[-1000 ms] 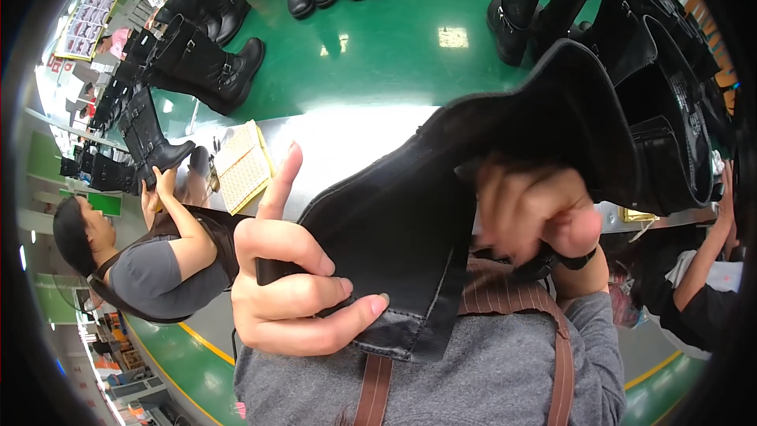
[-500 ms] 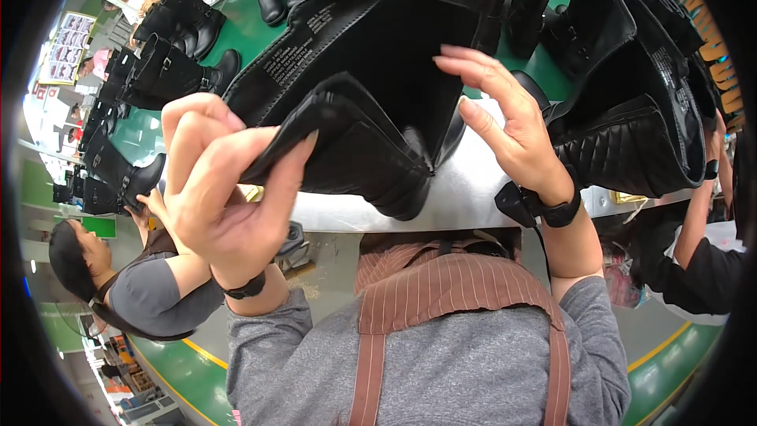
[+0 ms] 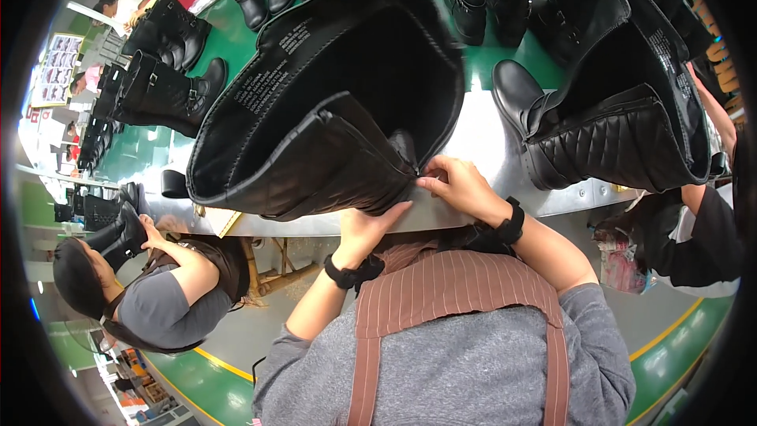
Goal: The recorder is inspecting and cleaning black quilted boots on a production line.
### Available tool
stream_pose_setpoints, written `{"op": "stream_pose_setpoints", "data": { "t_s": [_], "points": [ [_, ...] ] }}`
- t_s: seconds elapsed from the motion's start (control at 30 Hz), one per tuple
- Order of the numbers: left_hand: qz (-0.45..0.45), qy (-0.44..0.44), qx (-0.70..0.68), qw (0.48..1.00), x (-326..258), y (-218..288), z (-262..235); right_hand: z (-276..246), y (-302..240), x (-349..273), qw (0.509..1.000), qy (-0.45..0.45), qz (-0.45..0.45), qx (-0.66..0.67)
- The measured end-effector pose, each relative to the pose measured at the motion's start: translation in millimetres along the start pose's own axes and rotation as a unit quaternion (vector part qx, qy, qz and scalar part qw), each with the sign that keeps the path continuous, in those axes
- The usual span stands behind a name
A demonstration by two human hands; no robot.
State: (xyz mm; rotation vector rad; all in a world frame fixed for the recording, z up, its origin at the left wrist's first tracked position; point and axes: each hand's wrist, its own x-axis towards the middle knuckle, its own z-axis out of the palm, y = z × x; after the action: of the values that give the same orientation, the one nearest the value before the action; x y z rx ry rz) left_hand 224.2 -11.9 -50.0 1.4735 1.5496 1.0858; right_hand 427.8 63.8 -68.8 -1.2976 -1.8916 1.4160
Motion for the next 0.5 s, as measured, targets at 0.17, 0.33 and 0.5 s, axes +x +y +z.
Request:
{"op": "stream_pose_setpoints", "data": {
  "t_s": [0.17, 0.33, 0.5],
  "points": [
    [0.016, 0.026, -0.032, 0.999, 1.7, -9.2, 7.2, -3.6, -7.3, 7.0, 0.99, -0.098, 0.075, 0.073],
    [0.0, 0.037, -0.013, 0.999, 1.5, -7.9, 7.5, -0.2, -4.9, 1.9, 0.993, -0.087, 0.016, 0.082],
    [0.007, 0.04, -0.026, 0.999, 1.9, -10.2, 8.6, 17.0, -7.4, -9.6, 0.955, 0.132, -0.148, -0.22]
  ]
}}
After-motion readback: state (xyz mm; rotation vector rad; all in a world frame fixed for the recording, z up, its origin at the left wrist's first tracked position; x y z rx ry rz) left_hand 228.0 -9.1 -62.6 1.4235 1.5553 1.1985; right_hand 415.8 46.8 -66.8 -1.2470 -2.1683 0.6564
